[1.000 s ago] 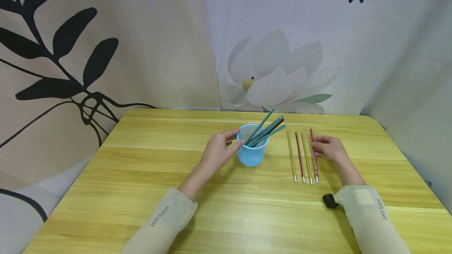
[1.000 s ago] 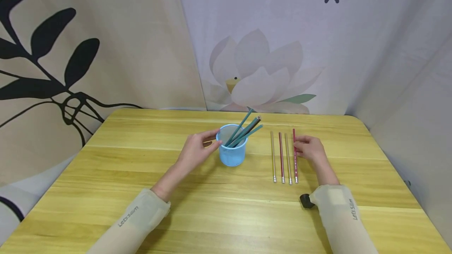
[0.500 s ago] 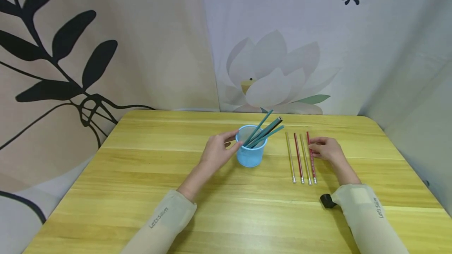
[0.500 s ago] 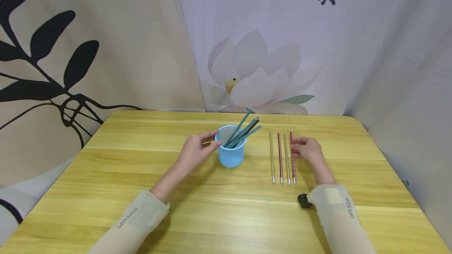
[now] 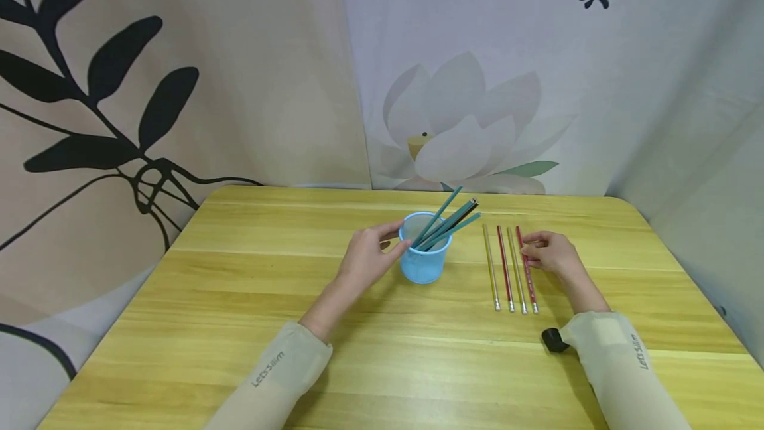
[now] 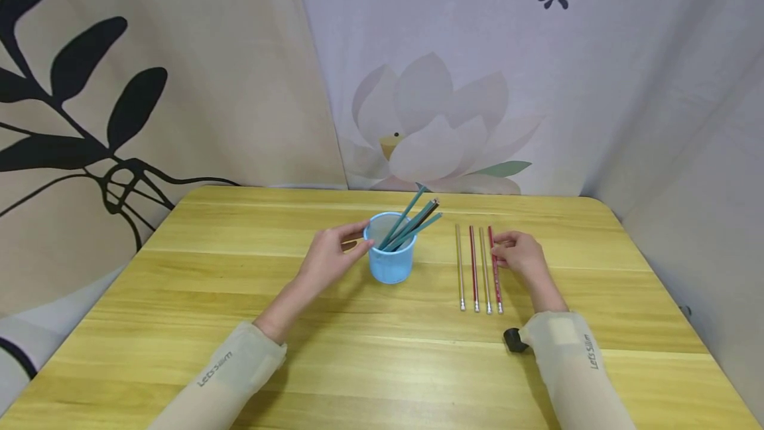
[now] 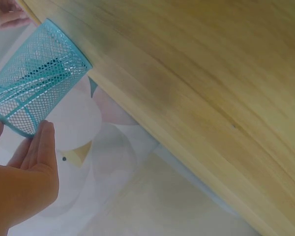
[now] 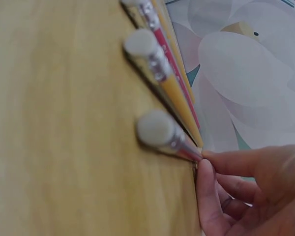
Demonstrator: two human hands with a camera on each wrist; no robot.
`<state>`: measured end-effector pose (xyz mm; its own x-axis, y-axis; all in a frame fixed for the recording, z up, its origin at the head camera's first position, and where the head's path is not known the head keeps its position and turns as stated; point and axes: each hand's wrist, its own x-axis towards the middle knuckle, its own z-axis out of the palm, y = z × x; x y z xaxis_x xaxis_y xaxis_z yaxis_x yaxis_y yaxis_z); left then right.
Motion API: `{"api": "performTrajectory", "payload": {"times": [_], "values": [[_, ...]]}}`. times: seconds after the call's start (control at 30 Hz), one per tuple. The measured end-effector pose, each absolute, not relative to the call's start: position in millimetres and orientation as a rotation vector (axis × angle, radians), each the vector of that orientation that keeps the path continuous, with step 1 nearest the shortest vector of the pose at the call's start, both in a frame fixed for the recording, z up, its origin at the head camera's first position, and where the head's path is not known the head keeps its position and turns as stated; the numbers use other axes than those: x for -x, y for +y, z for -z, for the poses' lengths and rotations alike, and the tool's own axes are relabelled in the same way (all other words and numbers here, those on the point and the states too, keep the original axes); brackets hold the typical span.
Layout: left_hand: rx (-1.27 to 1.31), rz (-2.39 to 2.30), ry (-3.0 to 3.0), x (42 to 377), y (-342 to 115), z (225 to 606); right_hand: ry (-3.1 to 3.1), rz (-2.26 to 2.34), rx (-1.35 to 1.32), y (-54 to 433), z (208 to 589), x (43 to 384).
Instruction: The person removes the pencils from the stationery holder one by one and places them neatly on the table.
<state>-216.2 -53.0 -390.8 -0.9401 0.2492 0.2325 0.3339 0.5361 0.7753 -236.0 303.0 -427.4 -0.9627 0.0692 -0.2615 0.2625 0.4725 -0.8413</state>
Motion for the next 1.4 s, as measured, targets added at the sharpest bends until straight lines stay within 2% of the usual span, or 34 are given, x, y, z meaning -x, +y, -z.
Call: {"api": "performTrajectory", "payload": {"times": [0.67,1.13,1.4], "values": [[0.503,1.369,-2.670,216.7,-53.5,390.5,2.504,1.481,-0.256,303.3,425.8,235.1],[0.521,1.352,-2.672,216.7,-53.8,389.7,2.424,1.747,-0.329,307.0,420.6,226.8],[0.517,1.373,-2.675,217.3,-53.2,389.8,2.495,1.723,-0.225,297.4,411.5,222.6]]}}
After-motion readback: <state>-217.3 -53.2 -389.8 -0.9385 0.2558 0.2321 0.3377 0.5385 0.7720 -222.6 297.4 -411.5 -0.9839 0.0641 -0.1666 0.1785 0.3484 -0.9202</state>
